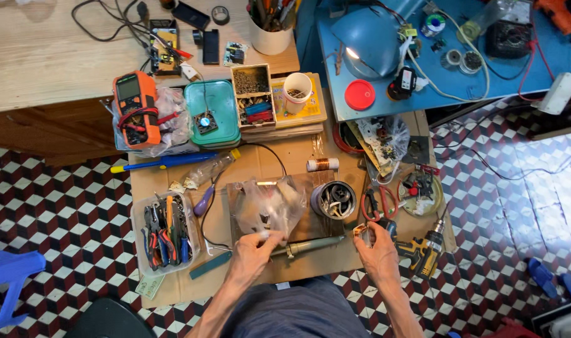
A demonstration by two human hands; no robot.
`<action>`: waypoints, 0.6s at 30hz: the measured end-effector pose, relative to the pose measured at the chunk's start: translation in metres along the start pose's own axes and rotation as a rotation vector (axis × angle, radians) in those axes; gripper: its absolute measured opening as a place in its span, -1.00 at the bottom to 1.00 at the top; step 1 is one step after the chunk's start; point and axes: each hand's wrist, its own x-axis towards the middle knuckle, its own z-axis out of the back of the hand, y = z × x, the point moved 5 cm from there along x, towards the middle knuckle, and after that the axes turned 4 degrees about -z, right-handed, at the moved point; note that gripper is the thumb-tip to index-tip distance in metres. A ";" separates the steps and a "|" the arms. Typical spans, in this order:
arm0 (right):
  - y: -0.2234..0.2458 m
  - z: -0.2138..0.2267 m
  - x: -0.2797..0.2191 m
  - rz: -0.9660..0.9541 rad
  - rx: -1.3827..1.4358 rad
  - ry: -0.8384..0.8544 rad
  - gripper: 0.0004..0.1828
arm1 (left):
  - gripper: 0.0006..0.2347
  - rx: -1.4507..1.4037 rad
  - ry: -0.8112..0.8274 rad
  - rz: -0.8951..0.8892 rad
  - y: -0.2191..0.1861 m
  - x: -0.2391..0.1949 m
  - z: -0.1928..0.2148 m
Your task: The person assembles small electrical components on a cluttered workbench. They handle a white plastic housing, insert a blue rectangular component, and use a yellow utility knife to trim or adjust parts. The person repeatedly picks up, inspects, and places components into a metal can.
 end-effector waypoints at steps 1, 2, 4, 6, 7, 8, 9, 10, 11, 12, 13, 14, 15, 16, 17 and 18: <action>-0.008 0.002 0.007 -0.044 0.019 0.008 -0.38 | -0.74 0.107 0.033 0.005 0.008 0.001 -0.007; -0.015 0.003 0.012 -0.088 0.037 0.015 -0.39 | -0.74 0.163 0.078 0.053 0.018 0.005 -0.015; -0.027 0.003 0.023 -0.142 0.079 0.045 -0.36 | -0.73 0.271 0.141 0.170 0.039 0.002 -0.032; -0.028 -0.005 0.046 -0.156 0.146 0.071 -0.31 | -0.73 0.214 0.111 0.013 0.040 0.004 -0.041; -0.027 -0.008 0.060 -0.135 0.129 0.093 -0.30 | -0.73 0.187 0.093 -0.068 0.038 0.006 -0.044; -0.026 -0.013 0.075 -0.113 0.112 0.114 -0.30 | -0.74 0.196 0.077 -0.039 0.041 0.008 -0.045; -0.029 -0.017 0.084 -0.098 0.089 0.141 -0.29 | -0.74 0.200 0.066 -0.001 0.046 0.004 -0.045; -0.033 -0.020 0.095 -0.070 0.069 0.112 -0.27 | -0.74 0.204 0.055 0.038 0.050 0.000 -0.046; -0.037 -0.024 0.108 -0.041 0.049 0.081 -0.25 | -0.74 0.192 0.024 0.053 0.052 -0.005 -0.045; -0.042 -0.030 0.118 -0.011 0.031 0.050 -0.24 | -0.74 0.180 -0.007 0.068 0.054 -0.012 -0.041; -0.047 -0.033 0.124 0.085 -0.014 0.015 -0.27 | -0.74 0.172 -0.020 0.074 0.053 -0.013 -0.040; -0.052 -0.037 0.129 0.181 -0.059 -0.020 -0.30 | -0.74 0.129 -0.058 0.107 0.053 -0.014 -0.039; -0.055 -0.040 0.134 0.285 -0.106 -0.047 -0.32 | -0.75 0.083 -0.105 0.146 0.053 -0.017 -0.038; -0.065 -0.040 0.140 0.268 -0.132 -0.047 -0.34 | -0.76 0.036 -0.152 0.184 0.054 -0.018 -0.040; -0.064 -0.048 0.147 0.277 -0.151 -0.021 -0.34 | -0.76 0.028 -0.183 0.187 0.054 -0.024 -0.040; -0.060 -0.056 0.153 0.287 -0.169 0.004 -0.35 | -0.75 0.021 -0.213 0.189 0.053 -0.026 -0.042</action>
